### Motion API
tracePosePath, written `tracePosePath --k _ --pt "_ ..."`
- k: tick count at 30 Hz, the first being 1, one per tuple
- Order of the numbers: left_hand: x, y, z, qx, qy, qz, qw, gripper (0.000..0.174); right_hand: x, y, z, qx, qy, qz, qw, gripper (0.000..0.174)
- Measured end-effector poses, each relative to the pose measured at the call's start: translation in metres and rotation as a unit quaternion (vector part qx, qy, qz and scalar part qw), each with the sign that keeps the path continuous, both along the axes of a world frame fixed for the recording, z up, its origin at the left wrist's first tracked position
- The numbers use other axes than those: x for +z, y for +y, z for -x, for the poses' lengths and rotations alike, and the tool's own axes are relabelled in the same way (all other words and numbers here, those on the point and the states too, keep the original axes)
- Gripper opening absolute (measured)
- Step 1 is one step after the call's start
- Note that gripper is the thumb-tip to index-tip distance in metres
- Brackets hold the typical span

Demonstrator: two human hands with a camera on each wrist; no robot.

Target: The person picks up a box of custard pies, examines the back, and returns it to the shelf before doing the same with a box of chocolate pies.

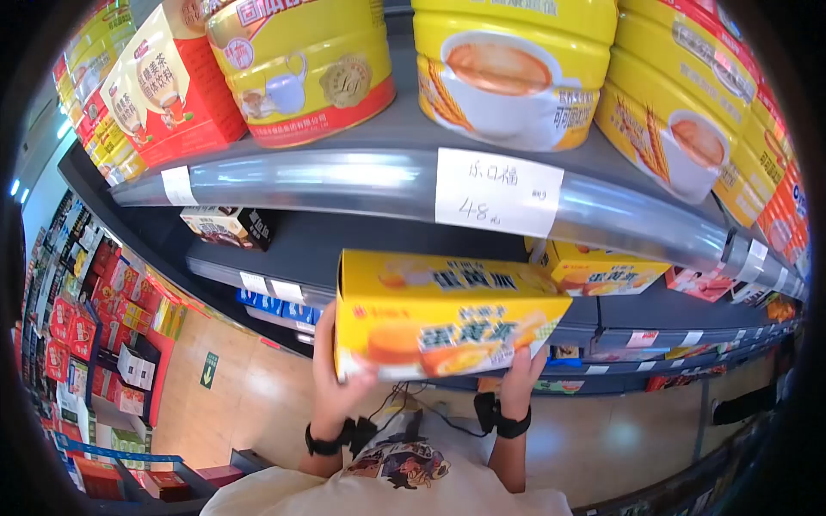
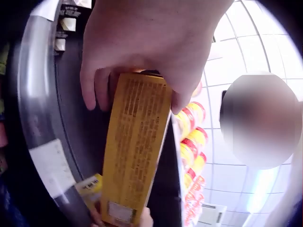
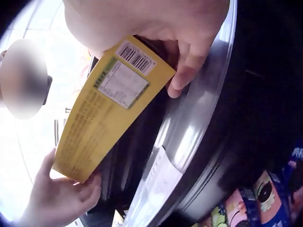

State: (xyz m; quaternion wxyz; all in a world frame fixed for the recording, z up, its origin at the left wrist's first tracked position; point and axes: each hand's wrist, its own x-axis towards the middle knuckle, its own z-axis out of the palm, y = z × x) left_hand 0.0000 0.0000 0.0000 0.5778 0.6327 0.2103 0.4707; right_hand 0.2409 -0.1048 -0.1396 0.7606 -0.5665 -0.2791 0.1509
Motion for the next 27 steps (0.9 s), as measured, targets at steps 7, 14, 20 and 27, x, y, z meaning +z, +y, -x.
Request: tracePosePath --k 7,14,20,27 --pt "0.013 -0.001 -0.021 -0.056 -0.089 -0.361 0.926 0.118 0.023 0.004 0.0 0.052 0.198 -0.119 0.972 0.042" --pt "0.034 -0.009 -0.026 -0.142 -0.225 0.034 0.963 0.087 0.002 0.003 0.008 0.164 0.246 -0.101 0.95 0.043" --pt "0.007 0.01 -0.03 -0.114 -0.141 -0.165 0.97 0.085 0.034 -0.017 0.021 0.124 0.073 -0.117 0.983 0.06" --pt "0.006 0.03 -0.012 -0.036 -0.058 -0.227 0.972 0.1 0.062 -0.032 0.037 -0.15 -0.057 -0.158 0.974 0.074"
